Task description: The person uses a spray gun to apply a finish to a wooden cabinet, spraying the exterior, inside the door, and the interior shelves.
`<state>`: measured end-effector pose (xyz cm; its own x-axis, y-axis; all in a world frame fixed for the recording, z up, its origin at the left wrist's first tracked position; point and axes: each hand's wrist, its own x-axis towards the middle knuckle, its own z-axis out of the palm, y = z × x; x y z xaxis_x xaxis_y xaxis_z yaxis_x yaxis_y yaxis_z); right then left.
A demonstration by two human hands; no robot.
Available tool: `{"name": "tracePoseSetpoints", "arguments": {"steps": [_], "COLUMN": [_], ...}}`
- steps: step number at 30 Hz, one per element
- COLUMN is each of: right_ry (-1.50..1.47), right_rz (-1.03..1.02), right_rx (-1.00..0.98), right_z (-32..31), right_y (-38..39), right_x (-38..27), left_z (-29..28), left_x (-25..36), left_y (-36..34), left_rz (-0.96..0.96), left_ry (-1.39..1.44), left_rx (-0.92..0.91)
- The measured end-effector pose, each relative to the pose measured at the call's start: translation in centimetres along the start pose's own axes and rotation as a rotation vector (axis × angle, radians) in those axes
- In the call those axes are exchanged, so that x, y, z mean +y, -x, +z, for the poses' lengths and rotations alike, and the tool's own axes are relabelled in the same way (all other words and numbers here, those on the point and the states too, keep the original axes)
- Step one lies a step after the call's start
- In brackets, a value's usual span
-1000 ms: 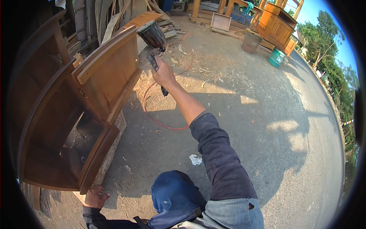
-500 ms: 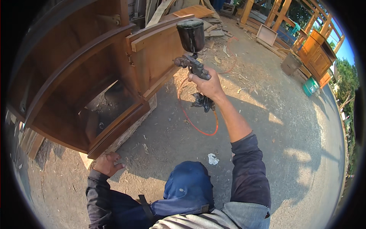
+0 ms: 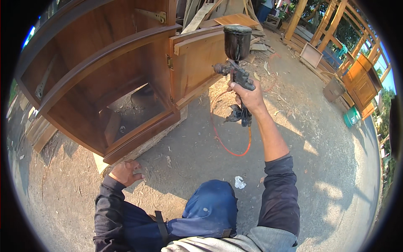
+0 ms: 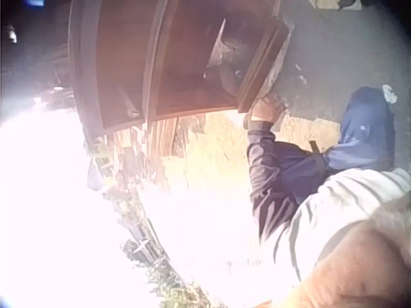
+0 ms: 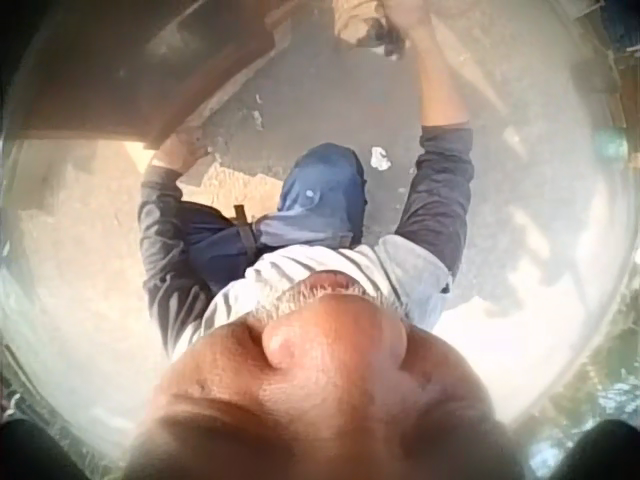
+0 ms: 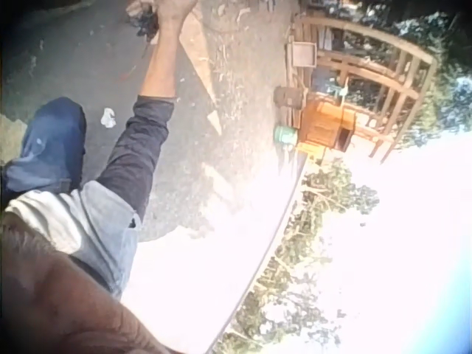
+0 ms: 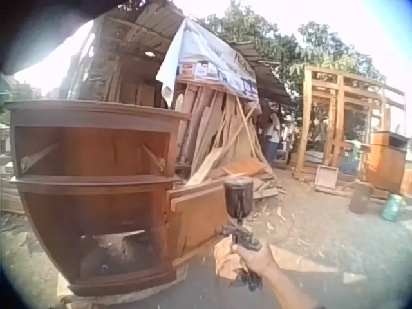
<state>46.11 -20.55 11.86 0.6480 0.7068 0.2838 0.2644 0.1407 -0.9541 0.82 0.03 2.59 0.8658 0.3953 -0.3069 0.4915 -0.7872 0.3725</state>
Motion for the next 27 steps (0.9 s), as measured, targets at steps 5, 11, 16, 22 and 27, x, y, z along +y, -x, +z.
{"name": "tracePoseSetpoints", "arguments": {"steps": [5, 11, 16, 22, 27], "right_ry": [0.159, 0.360, 0.662, 0.510, 0.127], "right_rz": [0.013, -0.019, -0.362, -0.362, -0.096], "right_rx": [0.146, 0.281, 0.544, 0.580, 0.336], "right_z": [-2.4, -6.3, -6.4, -4.8, -3.4], "right_y": [-3.4, -7.3, -9.3, -7.6, -4.0], "right_x": [2.0, 4.7, 5.8, 6.6, 5.1], "left_z": [-0.2, -0.3, -0.3, 0.1, -0.2], "left_x": [-0.3, -0.8, -1.5, -1.8, -1.1], "left_y": [0.9, 1.3, 1.3, 1.2, 0.8], "left_rz": [-0.010, -0.010, -0.057, -0.058, -0.067], "left_ry": [-0.025, -0.058, -0.030, -0.006, -0.013], "left_rx": [0.069, 0.073, -0.004, 0.024, 0.001]}}
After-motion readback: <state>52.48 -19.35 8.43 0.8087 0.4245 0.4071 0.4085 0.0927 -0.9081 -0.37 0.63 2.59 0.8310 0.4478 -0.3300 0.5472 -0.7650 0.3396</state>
